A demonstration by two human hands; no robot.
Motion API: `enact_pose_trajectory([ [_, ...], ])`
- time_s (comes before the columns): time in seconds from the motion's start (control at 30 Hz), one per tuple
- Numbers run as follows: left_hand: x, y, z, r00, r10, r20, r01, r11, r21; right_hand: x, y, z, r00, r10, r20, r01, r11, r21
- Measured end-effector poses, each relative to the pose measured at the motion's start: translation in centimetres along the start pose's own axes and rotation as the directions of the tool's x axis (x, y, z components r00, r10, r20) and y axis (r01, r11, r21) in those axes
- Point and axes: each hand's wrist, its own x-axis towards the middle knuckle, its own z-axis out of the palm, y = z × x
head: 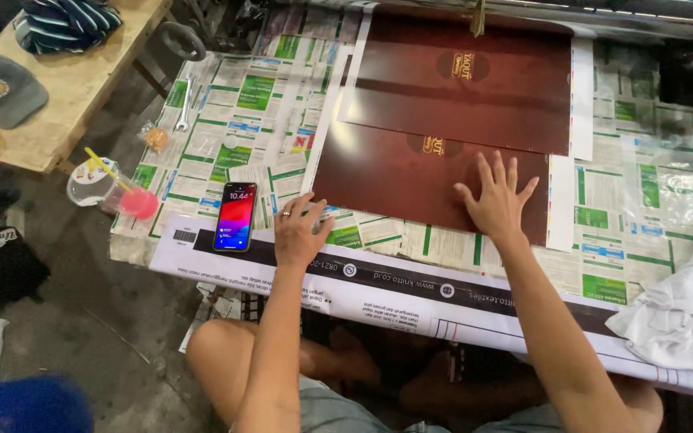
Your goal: The person feeds printed paper sheets through a laminating or coating machine on a production floor.
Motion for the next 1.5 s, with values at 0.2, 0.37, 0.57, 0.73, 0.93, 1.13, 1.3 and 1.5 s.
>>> enact_pose_trajectory([
  [0.2, 0.3, -0.2, -0.1, 0.999, -0.008, 0.041, 0.008, 1.000, 0.013, 6.4, 1.7, 1.6, 0.987, 0.073, 0.144, -0.054, 0.990, -0.130],
  [0.37, 0.1, -0.2, 0.3, 0.999, 0.003, 0.036, -0.002, 1.000, -0.002, 3.2, -0.1, 1.6, 0.998, -0.010, 0.062, 0.015, 0.997, -0.079],
  [0.57, 0.5, -0.3, -0.1, 1.000, -0.013, 0.024, 0.013, 1.000, 0.002, -5.6, -2.4, 0.6, 0.973, -0.157, 0.170, 0.179, 0.975, -0.128],
  [0.73, -0.2, -0.4, 0.5, 0.999, 0.016, -0.039, -0.017, 1.000, -0.024, -6.1, -1.4, 0.9, 0.971, -0.163, 0.175, 0.190, 0.970, -0.153],
  [0.93, -1.2, -0.2, 1.6, 0.997, -0.058, 0.053, 0.058, 0.998, 0.001, -3.5, 0.1, -2.0, 0.894, -0.392, 0.215, 0.440, 0.859, -0.262],
  [1.13, -1.2, 1.5, 0.5, 0.990, -0.110, -0.085, 0.112, 0.994, 0.011, -6.5, -4.3, -7.9, 0.934, -0.230, -0.274, 0.201, 0.971, -0.127],
  [1.3, -1.7, 1.5, 0.5, 0.991, -0.130, -0.025, 0.129, 0.991, -0.018, -10.1, -2.4, 1.5, 0.984, -0.101, -0.147, 0.110, 0.993, 0.049],
  [1.5, -1.0, 1.5, 0.1, 0.999, -0.044, -0.014, 0.044, 0.999, 0.014, -10.5, -2.9, 1.6, 1.000, -0.006, 0.000, 0.006, 0.987, -0.161],
])
